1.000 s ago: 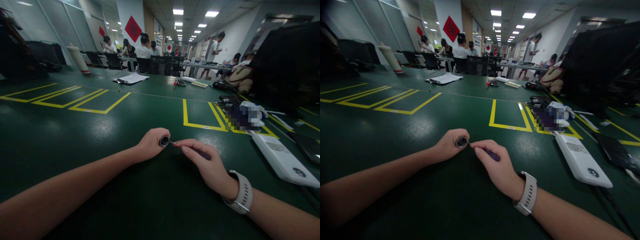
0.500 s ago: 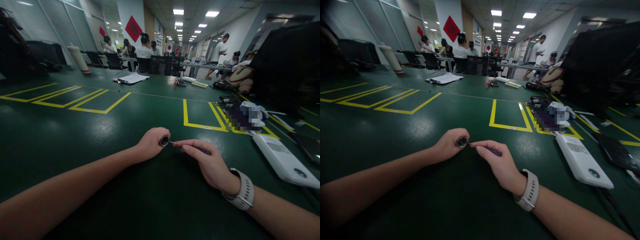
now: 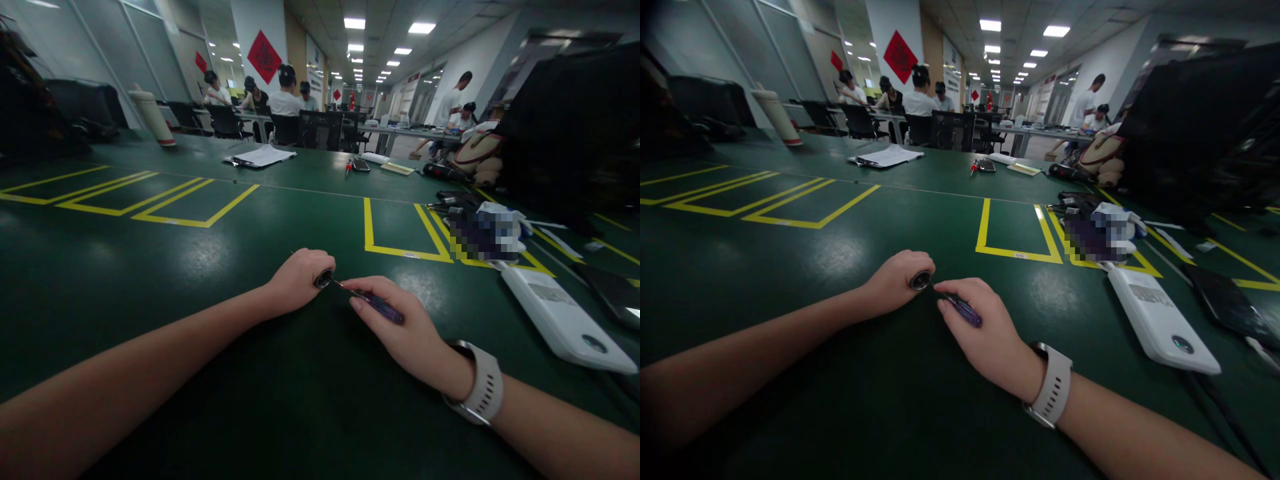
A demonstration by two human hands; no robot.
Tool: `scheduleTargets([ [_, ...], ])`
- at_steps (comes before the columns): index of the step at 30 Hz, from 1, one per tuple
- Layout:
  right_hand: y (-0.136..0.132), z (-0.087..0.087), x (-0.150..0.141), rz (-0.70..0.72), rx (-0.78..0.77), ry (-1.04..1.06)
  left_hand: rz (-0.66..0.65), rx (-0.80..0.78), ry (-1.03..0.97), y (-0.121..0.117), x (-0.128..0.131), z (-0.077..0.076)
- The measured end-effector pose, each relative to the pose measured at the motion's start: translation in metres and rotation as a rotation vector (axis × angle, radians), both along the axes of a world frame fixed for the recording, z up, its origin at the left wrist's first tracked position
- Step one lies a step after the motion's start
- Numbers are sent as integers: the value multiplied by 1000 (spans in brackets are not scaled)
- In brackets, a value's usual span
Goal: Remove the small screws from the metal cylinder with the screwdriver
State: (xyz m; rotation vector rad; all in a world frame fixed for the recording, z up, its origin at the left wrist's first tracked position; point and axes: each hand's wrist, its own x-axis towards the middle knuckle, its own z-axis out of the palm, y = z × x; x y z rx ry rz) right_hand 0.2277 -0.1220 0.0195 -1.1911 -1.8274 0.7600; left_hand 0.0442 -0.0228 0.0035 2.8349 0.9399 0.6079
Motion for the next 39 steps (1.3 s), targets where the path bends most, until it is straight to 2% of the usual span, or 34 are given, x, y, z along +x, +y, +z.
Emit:
scheduleTargets([
  [4, 1, -3, -1, 48, 108, -33, -12, 29, 44, -4, 1, 0],
  [6, 2, -3, 0, 62, 104, -8, -26, 22, 43, -4, 1, 0],
  [10, 5, -2, 3, 52, -121, 135, -43, -7, -3, -4, -1, -1],
  [13, 8, -1, 4, 56, -326, 341, -39, -32, -32, -3, -2, -1],
  [17, 11, -3, 3, 62, -459, 560, -35, -52, -35, -2, -2, -1],
  [20, 11, -3, 3, 51, -405, 503, -29, -60, -45, -2, -1, -1],
  [24, 5, 3, 3, -15, -159, 174, 22, -62, -63, -2, -1, -2],
  [28, 1, 8, 1, 0, -37, 65, 8, -52, -70, -1, -1, -3],
  [32, 4, 5, 1, 16, -116, 107, -46, -56, -74, -2, -1, -2],
  [39, 14, -5, 7, 80, -406, 525, -66, -82, -51, -3, -2, -1],
])
